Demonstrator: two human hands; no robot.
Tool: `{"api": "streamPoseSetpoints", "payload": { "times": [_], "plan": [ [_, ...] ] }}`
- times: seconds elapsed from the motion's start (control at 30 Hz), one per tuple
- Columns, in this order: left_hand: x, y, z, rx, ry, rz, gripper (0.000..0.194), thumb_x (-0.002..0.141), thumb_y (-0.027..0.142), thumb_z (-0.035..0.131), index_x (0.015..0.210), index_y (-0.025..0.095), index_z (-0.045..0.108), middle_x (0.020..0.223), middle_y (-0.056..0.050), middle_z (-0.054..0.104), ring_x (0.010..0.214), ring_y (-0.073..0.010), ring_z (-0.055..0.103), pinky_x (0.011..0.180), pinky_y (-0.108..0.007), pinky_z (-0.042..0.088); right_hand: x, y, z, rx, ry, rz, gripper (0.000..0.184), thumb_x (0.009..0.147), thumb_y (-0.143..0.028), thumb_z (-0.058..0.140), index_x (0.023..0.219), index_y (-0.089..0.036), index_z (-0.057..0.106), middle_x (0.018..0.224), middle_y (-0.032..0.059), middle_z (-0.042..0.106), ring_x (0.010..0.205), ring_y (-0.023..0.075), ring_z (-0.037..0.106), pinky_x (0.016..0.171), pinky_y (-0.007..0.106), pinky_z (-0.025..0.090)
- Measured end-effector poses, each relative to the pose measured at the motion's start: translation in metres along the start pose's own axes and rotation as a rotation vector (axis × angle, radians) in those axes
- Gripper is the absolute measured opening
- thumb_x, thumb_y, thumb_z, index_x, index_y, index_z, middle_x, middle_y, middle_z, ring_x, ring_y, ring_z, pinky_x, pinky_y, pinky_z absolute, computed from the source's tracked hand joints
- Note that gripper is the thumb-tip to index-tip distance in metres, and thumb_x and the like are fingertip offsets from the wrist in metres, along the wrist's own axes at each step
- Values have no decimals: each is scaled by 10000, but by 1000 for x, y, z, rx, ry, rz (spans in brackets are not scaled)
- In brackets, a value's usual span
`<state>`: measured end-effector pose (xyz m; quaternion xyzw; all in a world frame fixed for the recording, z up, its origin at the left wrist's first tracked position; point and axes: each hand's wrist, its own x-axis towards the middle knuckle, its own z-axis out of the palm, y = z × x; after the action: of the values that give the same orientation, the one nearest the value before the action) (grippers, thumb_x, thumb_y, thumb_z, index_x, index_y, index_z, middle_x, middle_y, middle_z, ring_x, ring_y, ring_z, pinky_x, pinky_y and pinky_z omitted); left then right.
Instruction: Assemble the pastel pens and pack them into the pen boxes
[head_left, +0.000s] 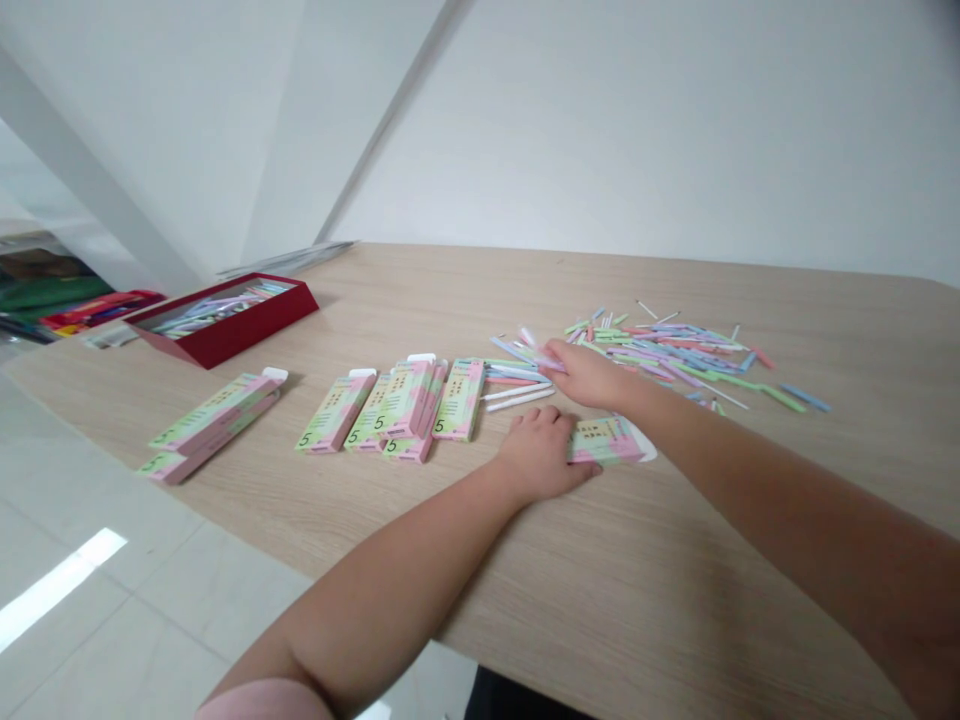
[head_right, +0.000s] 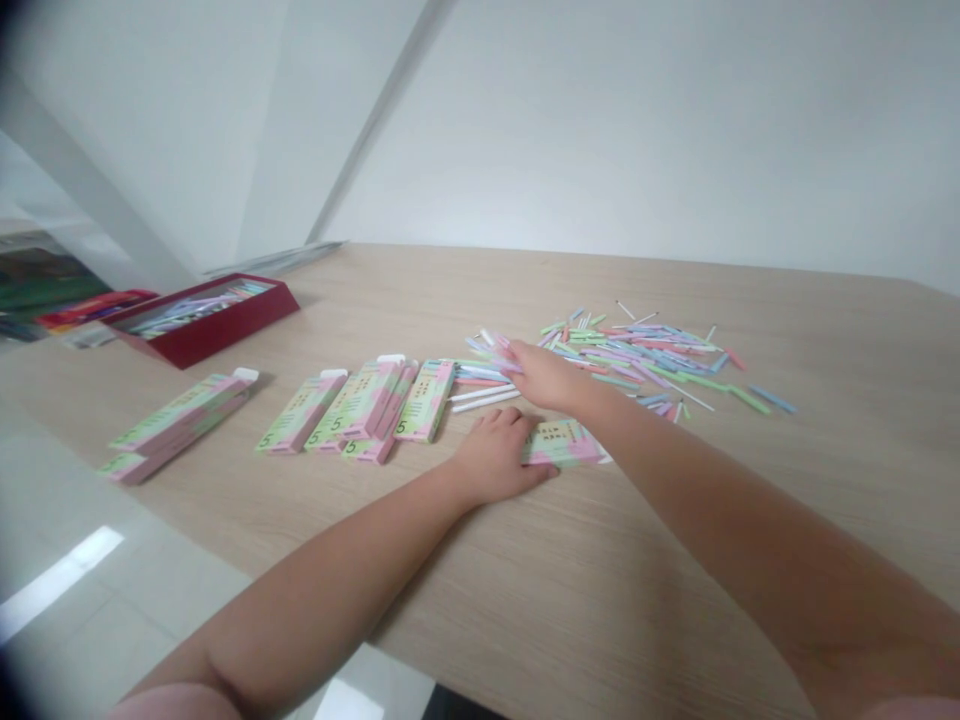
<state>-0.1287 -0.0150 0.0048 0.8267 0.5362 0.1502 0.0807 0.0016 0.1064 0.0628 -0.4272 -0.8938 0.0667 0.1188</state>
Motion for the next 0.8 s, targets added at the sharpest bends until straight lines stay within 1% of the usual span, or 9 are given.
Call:
{"api": "streamPoseSetpoints", "payload": {
  "times": [0.07,0.13,0.23,0.3,0.37,0.43,0.53,0.63,0.8],
  "plan": [
    [0,0,0,-9,-7,0,718,833,718,630,1354,225,593,1231,-126,608,1194,-348,570,1045,-489,462,-22,4,-4,304,163,157,261,1017,-369,549,1176,-167,594,1134,163,750,1018,287,716,876,376,540],
    [0,1,-2,-21,-9,3,730,834,699,647,1385,226,575,1253,-131,607,1213,-352,564,1056,-491,451,-49,6,-6,775,255,287,241,993,-398,597,1128,-199,592,1060,121,766,912,255,739,806,379,583],
    [-3,4,-10,-61,94,41,852,815,697,683,1485,204,495,1408,-170,550,1323,-393,491,1115,-537,391,-93,5,-3,1391,258,406,327,905,-408,735,1138,-225,595,1015,79,766,854,222,752,747,367,621],
    [-6,7,-18,-141,217,168,770,912,616,614,1529,183,452,1524,-178,473,1422,-374,404,1194,-525,306,-122,4,3,1555,229,480,409,831,-416,825,1135,-231,624,905,35,747,779,197,742,689,332,620],
    [-8,11,-23,-282,315,270,614,1003,475,517,1535,177,452,1533,-167,476,1426,-323,410,1216,-484,287,-147,3,12,1607,158,521,453,788,-454,865,1114,-224,652,805,-3,710,674,160,704,619,295,602],
    [-7,14,-21,-514,362,211,550,1027,424,483,1514,170,477,1430,-159,561,1275,-277,538,1129,-445,399,-167,1,21,1599,61,526,486,756,-493,883,1080,-205,661,765,-10,698,620,141,674,557,265,574],
    [-1,16,-9,-953,186,9,554,978,513,585,1407,163,567,1019,-73,678,840,-181,622,796,-330,528,-180,-4,29,1501,-79,536,509,711,-508,908,1015,-187,657,780,19,727,609,157,690,472,240,535],
    [5,14,-1,-1251,-35,-86,485,880,558,725,1173,176,663,728,27,587,614,-109,536,591,-227,457,-180,-8,26,1444,-115,540,494,705,-485,915,1007,-190,659,813,36,753,645,180,731,512,264,582],
    [11,8,-4,-1404,73,-192,433,807,522,821,1018,176,670,698,24,633,589,-90,566,568,-190,448,-181,0,11,1334,-125,453,386,756,-423,888,1017,-210,700,869,47,774,785,218,775,687,345,650]
  ]
}}
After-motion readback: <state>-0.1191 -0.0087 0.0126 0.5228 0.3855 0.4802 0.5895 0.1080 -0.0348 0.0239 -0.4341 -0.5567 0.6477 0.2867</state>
